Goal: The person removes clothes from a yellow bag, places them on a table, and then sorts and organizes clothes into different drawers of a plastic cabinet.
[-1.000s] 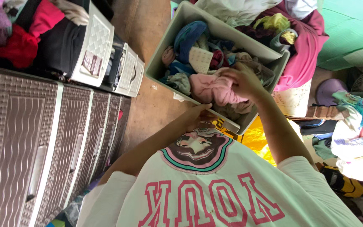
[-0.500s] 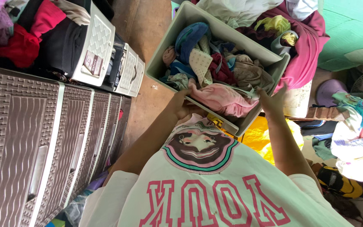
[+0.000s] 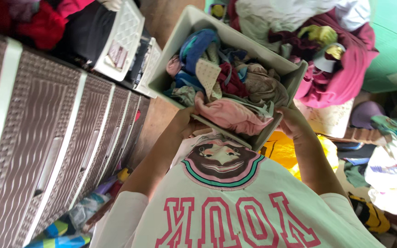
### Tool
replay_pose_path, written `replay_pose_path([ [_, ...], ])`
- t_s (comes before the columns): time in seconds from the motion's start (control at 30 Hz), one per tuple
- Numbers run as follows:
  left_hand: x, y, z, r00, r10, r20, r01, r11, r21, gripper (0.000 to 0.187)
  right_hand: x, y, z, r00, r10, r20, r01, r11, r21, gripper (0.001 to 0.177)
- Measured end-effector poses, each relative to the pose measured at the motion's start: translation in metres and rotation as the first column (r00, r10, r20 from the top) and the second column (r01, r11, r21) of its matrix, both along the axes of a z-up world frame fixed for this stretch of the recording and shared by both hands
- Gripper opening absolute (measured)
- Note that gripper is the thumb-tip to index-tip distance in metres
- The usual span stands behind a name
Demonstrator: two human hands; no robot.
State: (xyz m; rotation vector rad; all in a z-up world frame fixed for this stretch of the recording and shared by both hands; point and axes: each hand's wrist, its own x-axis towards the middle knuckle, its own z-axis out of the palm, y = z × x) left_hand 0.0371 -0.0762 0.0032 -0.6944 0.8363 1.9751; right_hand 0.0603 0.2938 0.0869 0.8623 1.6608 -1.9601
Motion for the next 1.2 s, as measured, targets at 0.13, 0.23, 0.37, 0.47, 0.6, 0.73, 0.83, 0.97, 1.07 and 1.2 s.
replay_pose_path([
  [0.13,0.038,-0.037,-0.001,0.983,0.176,-0.059,-0.173,0.984,0.048,0.047,-0.025,-0.033,-0.002,0.991,0.134,-0.025,-0.129,0.982,0.135,0.064],
  [0.23,0.076,-0.064,-0.004,0.937,0.327,-0.12,-0.318,0.944,0.089,0.045,-0.041,-0.063,-0.005,0.96,0.268,-0.08,-0.258,0.96,0.112,0.064],
  [0.37,0.123,-0.102,0.01,0.854,0.502,-0.139,-0.503,0.864,0.027,0.038,-0.064,-0.135,-0.012,0.905,0.424,0.021,-0.421,0.892,0.166,0.064],
  [0.47,0.152,-0.124,0.017,0.799,0.596,-0.079,-0.6,0.799,-0.033,0.033,-0.062,-0.181,-0.008,0.859,0.511,0.034,-0.51,0.848,0.143,0.067],
  [0.6,0.181,-0.137,0.016,0.774,0.63,-0.071,-0.627,0.777,0.052,0.033,-0.062,-0.208,-0.005,0.802,0.595,0.041,-0.594,0.789,0.159,0.068],
  [0.73,0.197,-0.132,0.016,0.773,0.633,-0.032,-0.633,0.774,0.015,0.038,-0.039,-0.206,-0.018,0.821,0.567,0.074,-0.571,0.807,0.15,0.072],
  [0.83,0.209,-0.123,0.023,0.754,0.657,-0.018,-0.657,0.753,-0.015,0.039,-0.027,-0.202,-0.024,0.814,0.58,0.028,-0.579,0.809,0.099,0.075],
  [0.97,0.244,-0.114,0.022,0.69,0.713,0.126,-0.719,0.694,0.011,0.04,-0.032,-0.214,-0.049,0.659,0.726,-0.197,-0.72,0.684,0.115,0.09],
  [1.07,0.273,-0.109,-0.001,0.663,0.729,0.169,-0.74,0.672,0.002,0.041,-0.039,-0.223,-0.081,0.572,0.815,-0.09,-0.803,0.579,0.142,0.089],
  [1.2,0.297,-0.098,-0.057,0.543,0.818,0.19,-0.826,0.561,-0.053,0.04,-0.061,-0.253,-0.147,0.496,0.867,0.055,-0.846,0.468,0.255,0.063],
])
